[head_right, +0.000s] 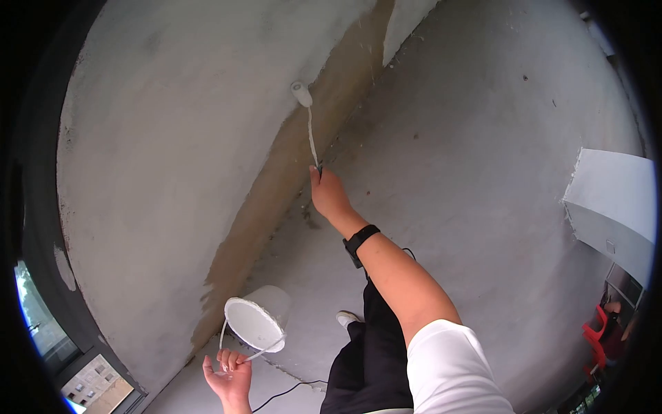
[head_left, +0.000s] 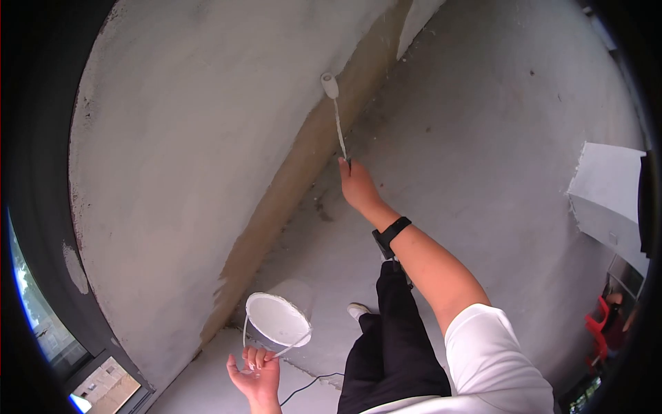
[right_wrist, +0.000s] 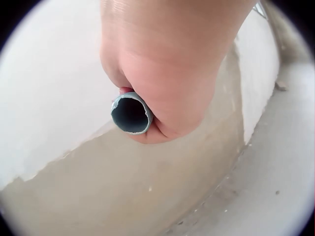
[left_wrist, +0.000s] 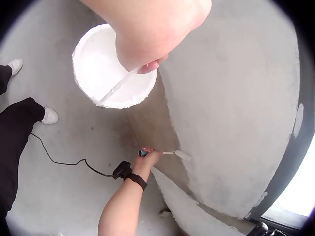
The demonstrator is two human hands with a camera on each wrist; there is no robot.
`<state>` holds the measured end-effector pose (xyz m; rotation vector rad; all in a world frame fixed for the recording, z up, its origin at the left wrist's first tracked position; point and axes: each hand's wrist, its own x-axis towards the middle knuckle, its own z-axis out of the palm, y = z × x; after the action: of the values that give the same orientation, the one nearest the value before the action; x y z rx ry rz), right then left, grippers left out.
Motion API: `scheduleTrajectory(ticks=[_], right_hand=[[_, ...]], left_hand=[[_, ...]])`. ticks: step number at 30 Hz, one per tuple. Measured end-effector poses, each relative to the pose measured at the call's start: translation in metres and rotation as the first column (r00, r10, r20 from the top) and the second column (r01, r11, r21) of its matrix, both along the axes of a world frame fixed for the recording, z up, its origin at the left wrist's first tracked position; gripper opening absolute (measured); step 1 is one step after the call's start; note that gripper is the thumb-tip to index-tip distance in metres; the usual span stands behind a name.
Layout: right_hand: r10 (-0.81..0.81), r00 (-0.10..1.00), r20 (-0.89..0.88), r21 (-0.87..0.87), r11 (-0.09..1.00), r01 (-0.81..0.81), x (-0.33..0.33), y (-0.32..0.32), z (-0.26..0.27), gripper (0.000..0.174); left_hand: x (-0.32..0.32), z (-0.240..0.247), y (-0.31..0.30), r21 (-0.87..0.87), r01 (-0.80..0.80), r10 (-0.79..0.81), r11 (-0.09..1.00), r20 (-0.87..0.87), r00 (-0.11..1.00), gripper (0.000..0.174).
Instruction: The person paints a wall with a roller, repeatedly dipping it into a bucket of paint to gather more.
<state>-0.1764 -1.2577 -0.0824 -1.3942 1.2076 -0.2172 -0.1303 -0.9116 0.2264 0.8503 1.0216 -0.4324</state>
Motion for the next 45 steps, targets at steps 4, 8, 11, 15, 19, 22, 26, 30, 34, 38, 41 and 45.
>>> scheduleTrajectory(ticks=[4, 8, 11, 15, 19, 22, 26, 30, 34, 38, 41, 45], right_hand=[[0.168, 0.985, 0.05, 0.073, 0.983, -0.171, -0.005, 0.124, 0.016, 0.044], [0.207, 0.977, 0.057, 0.124, 0.969, -0.213, -0.018, 0.132, 0.027, 0.043], [0.101, 0.992, 0.078, -0.061, 0.994, -0.096, -0.029, 0.081, 0.02, 0.045], [-0.092, 0.987, 0.13, -0.032, 0.995, 0.097, -0.033, -0.02, 0.007, 0.047], [-0.199, 0.934, 0.296, 0.092, 0.98, 0.179, -0.011, -0.098, 0.056, 0.044], [-0.25, 0.901, 0.354, 0.154, 0.966, 0.207, 0.014, -0.085, 0.072, 0.046], [-0.155, 0.965, 0.212, 0.013, 0.988, 0.156, 0.03, 0.008, 0.052, 0.044], [-0.024, 0.988, 0.153, -0.205, 0.977, 0.055, 0.055, 0.13, -0.026, 0.045], [0.088, 0.991, 0.106, -0.39, 0.92, -0.04, 0.064, 0.243, -0.018, 0.045], [0.14, 0.978, 0.153, -0.39, 0.918, -0.071, 0.069, 0.3, -0.036, 0.045], [0.069, 0.976, 0.207, 0.031, 0.997, -0.077, 0.061, 0.279, -0.029, 0.041], [-0.033, 0.962, 0.272, 0.344, 0.937, -0.065, 0.013, 0.199, -0.004, 0.041]], left_hand=[[0.001, 0.001, 0.002, 0.01, -0.006, 0.006, 1.0, 0.009, 1.0, 0.036], [0.0, 0.0, 0.009, 0.01, -0.017, 0.017, 1.0, 0.014, 1.0, 0.036], [-0.003, -0.005, 0.021, -0.01, -0.033, 0.033, 0.999, 0.02, 0.999, 0.036], [-0.004, -0.017, 0.06, -0.072, -0.092, 0.094, 0.993, 0.025, 0.995, 0.036], [-0.001, -0.038, 0.097, -0.149, -0.098, 0.106, 0.984, 0.048, 0.993, 0.035], [0.002, -0.048, 0.113, -0.153, -0.112, 0.118, 0.982, 0.032, 0.992, 0.035], [0.002, -0.066, 0.146, -0.196, -0.123, 0.136, 0.973, 0.05, 0.99, 0.035], [0.001, -0.078, 0.166, -0.173, -0.164, 0.175, 0.971, 0.049, 0.983, 0.032], [-0.006, -0.09, 0.185, -0.155, -0.171, 0.184, 0.973, 0.07, 0.981, 0.032], [-0.011, -0.106, 0.215, -0.191, -0.172, 0.191, 0.966, 0.086, 0.978, 0.033], [-0.014, -0.113, 0.225, -0.184, -0.193, 0.212, 0.964, 0.091, 0.973, 0.034], [-0.013, -0.126, 0.242, -0.209, -0.239, 0.263, 0.948, 0.092, 0.96, 0.032]])
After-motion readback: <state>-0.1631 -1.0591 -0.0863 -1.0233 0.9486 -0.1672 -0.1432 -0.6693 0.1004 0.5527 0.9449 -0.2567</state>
